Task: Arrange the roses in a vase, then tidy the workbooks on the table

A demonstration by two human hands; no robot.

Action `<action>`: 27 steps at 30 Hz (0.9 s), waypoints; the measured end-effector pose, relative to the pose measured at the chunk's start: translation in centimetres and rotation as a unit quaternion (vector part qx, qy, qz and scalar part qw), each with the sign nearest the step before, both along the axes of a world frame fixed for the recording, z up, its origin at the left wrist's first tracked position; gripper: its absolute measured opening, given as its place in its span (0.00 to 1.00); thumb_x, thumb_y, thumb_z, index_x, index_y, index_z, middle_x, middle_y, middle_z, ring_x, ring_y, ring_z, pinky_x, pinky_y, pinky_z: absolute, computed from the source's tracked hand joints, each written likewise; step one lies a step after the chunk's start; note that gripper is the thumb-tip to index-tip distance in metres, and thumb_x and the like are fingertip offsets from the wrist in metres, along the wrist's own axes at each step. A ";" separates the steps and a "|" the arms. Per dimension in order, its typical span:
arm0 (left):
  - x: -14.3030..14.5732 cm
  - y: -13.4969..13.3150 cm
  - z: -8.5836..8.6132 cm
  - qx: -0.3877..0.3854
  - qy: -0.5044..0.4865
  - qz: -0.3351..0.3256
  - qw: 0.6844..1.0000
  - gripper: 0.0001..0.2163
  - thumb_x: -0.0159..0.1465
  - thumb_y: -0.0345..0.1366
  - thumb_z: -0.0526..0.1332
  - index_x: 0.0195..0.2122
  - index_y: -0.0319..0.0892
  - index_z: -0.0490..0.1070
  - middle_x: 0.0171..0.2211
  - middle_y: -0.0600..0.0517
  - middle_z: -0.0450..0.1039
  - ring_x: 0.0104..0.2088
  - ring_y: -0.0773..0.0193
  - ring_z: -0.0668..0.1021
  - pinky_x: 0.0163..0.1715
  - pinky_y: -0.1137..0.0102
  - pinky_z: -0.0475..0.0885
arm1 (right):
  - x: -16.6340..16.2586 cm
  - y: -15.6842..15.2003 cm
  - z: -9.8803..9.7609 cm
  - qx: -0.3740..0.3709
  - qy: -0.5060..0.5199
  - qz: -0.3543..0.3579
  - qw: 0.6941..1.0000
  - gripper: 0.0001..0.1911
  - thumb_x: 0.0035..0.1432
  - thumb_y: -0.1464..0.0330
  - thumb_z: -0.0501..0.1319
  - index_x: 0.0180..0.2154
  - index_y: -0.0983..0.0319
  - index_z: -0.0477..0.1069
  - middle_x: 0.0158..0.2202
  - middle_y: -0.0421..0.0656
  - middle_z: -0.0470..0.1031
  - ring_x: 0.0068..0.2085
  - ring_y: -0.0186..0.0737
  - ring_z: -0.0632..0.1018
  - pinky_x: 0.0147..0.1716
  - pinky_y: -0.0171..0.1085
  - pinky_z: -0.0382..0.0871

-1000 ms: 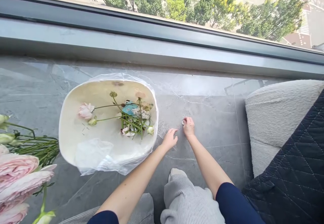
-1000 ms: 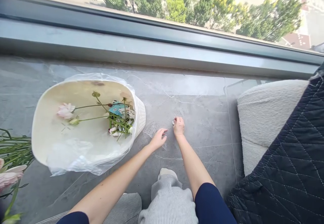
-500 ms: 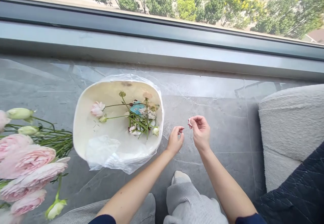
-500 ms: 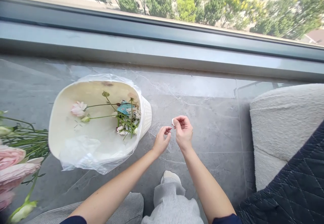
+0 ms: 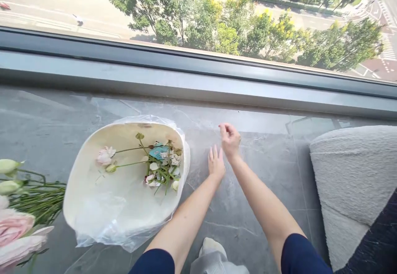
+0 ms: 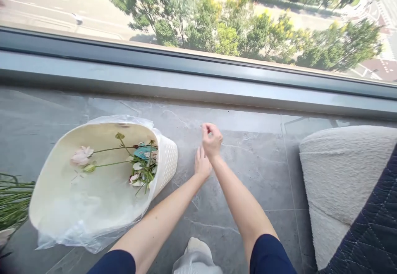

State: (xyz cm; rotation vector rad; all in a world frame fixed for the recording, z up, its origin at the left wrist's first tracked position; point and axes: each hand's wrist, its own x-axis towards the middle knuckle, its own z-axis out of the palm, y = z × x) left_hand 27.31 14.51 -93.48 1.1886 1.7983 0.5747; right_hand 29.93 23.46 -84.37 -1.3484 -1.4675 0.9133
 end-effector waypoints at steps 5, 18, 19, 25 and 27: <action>-0.1 3.9 -2.4 -0.053 0.167 -0.152 0.973 0.47 0.47 0.23 0.72 0.67 0.41 0.53 0.70 0.34 0.39 0.69 0.41 0.44 0.66 0.45 0.38 | 6.5 10.4 -10.9 -0.135 -0.124 -0.106 0.977 0.11 0.57 0.69 0.56 0.37 0.66 0.75 0.34 0.46 0.77 0.33 0.37 0.74 0.41 0.38 0.68; -0.6 5.1 -2.1 -0.123 0.310 -0.315 0.889 0.49 0.55 0.39 0.70 0.70 0.37 0.40 0.70 0.34 0.34 0.69 0.43 0.45 0.65 0.46 0.48 | 6.3 19.9 -15.8 -0.164 -0.225 -0.091 0.956 0.07 0.53 0.76 0.53 0.27 0.62 0.66 0.37 0.47 0.67 0.41 0.43 0.68 0.46 0.42 0.60; -0.6 5.1 -2.0 -0.125 0.315 -0.319 0.885 0.49 0.55 0.40 0.70 0.70 0.36 0.39 0.70 0.34 0.33 0.69 0.44 0.45 0.65 0.46 0.48 | 6.1 19.7 -15.7 -0.163 -0.229 -0.085 0.956 0.07 0.53 0.76 0.52 0.26 0.62 0.65 0.37 0.47 0.67 0.41 0.43 0.67 0.45 0.42 0.60; -0.6 5.1 -2.0 -0.122 0.321 -0.313 0.886 0.49 0.55 0.40 0.70 0.70 0.36 0.40 0.70 0.35 0.33 0.70 0.45 0.45 0.65 0.47 0.48 | 4.3 11.2 -14.3 -0.120 -0.201 0.066 0.970 0.05 0.56 0.74 0.52 0.28 0.60 0.62 0.33 0.44 0.68 0.37 0.39 0.68 0.42 0.37 0.61; -0.6 5.1 -2.2 -0.125 0.319 -0.306 0.888 0.47 0.56 0.40 0.69 0.70 0.38 0.42 0.70 0.37 0.35 0.70 0.47 0.44 0.66 0.49 0.46 | 4.3 6.9 -13.4 -0.119 -0.166 0.171 0.964 0.05 0.55 0.74 0.53 0.28 0.60 0.62 0.29 0.40 0.68 0.33 0.36 0.68 0.38 0.35 0.62</action>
